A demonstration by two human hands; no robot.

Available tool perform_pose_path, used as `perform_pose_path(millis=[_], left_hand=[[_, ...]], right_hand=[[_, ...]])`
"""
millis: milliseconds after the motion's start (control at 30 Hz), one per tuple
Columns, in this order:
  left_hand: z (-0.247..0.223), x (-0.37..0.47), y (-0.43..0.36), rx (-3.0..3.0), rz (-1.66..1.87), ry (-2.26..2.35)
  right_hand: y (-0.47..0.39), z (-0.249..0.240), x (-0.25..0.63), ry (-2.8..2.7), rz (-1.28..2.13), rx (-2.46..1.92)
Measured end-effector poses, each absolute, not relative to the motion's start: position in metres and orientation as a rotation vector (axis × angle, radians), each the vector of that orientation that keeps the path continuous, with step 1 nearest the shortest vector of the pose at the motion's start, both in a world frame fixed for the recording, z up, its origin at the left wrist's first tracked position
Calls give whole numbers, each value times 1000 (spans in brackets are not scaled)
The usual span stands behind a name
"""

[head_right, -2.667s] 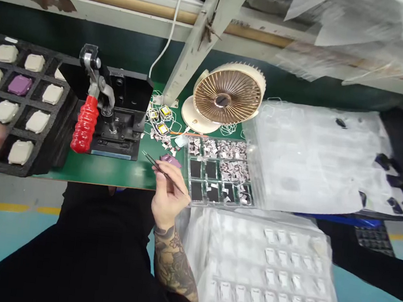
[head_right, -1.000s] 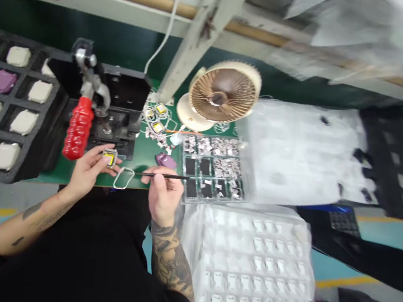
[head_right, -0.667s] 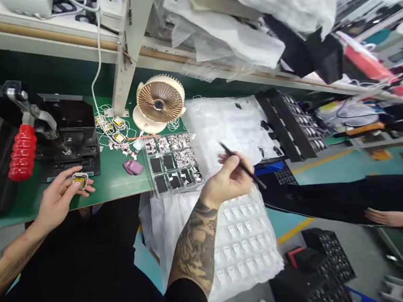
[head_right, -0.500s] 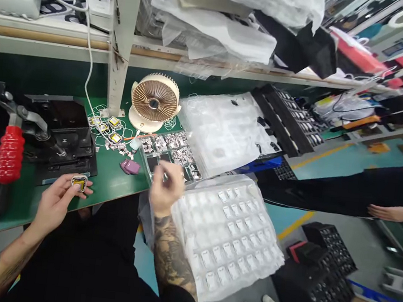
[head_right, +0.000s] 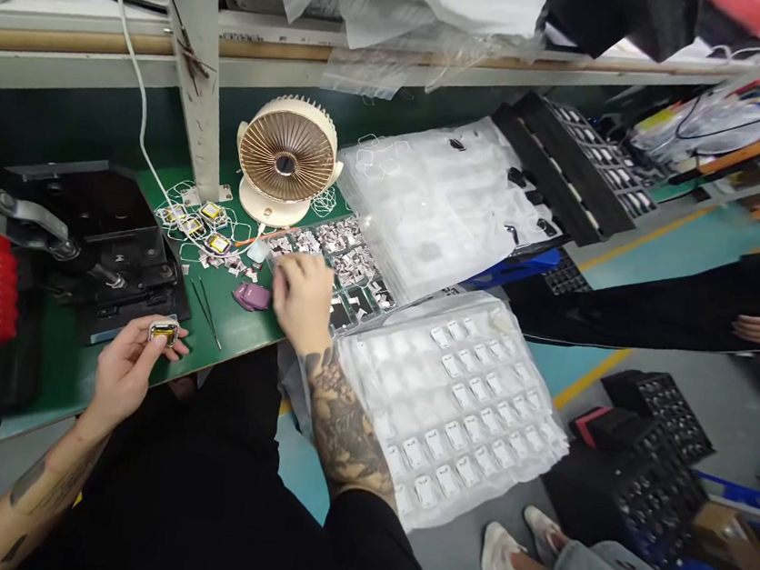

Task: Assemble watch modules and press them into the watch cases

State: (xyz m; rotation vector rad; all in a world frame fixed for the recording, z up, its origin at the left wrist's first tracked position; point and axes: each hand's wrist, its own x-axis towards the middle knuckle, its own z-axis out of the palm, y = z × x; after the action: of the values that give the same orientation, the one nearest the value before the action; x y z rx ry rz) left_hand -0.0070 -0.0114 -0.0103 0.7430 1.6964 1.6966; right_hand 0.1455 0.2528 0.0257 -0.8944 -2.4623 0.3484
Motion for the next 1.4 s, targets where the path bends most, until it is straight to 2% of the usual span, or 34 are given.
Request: perform_pose_path(millis=[133, 267, 833, 1100, 1400], left_hand=[[-14, -7, -13, 780, 1655, 1706], [-16, -6, -15, 786, 1649, 1715], [-10, -6, -14, 807, 1651, 1687], [-9, -6, -13, 832, 1611, 1708], [-13, -6, -14, 882, 1567, 1734]], right_hand=[[316, 44, 128, -2856, 271, -1026], [334, 50, 107, -3091, 195, -1073], [317, 49, 99, -3042, 106, -1193], [326, 32, 95, -2908, 241, -995], [327, 15, 97, -2870, 147, -969]])
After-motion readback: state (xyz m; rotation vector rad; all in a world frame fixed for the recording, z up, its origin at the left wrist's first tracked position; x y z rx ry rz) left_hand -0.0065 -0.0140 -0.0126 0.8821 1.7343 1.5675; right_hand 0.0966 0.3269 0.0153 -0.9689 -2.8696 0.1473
